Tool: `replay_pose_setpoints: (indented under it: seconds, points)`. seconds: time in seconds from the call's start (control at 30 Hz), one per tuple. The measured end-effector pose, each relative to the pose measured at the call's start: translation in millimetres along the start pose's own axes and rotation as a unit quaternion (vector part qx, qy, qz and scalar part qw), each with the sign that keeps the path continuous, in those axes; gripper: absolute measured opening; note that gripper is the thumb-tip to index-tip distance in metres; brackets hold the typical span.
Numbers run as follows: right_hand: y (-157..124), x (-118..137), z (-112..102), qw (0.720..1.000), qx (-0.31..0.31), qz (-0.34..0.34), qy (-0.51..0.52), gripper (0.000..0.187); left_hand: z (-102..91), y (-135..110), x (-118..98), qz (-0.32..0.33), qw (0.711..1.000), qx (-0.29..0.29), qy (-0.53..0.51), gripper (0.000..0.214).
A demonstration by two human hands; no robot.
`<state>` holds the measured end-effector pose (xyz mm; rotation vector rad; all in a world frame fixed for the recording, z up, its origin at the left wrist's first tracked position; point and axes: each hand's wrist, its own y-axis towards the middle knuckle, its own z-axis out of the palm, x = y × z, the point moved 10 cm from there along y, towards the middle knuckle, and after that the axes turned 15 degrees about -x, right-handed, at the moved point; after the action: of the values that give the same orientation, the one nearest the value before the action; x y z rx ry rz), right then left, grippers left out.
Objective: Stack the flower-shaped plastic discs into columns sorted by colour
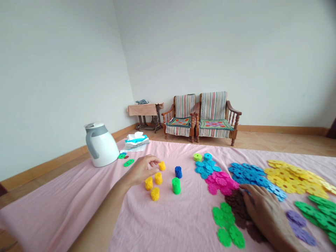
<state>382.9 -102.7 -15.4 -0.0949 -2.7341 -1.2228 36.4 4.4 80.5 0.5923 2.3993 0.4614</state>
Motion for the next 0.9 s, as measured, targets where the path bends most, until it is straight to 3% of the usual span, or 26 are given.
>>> replay_pose_setpoints:
  seconds: [0.1,0.23,0.4,0.6,0.9]
  points:
    - [-0.2,1.0,0.3,1.000,0.008,0.005,-0.002,0.029,-7.6,-5.2,30.0,-0.008,0.996,0.034,0.081,0.041]
    - [-0.3,1.2,1.0,1.000,0.017,0.011,-0.001,0.031,9.9,-23.7,55.9,-0.010,0.986,0.126,0.113,0.053]
    - [-1.5,0.7,3.9,1.000,0.018,0.010,0.007,0.031,25.4,-34.0,51.3,0.019,0.983,0.148,0.103,0.051]
    - [-3.0,-1.4,6.2,1.000,0.020,0.012,0.016,0.031,33.6,-33.3,37.1,0.052,0.980,0.143,0.124,0.030]
    - [-4.0,-1.6,5.5,0.999,0.020,0.014,0.023,0.031,33.7,-37.0,49.4,0.049,0.980,0.114,0.153,0.025]
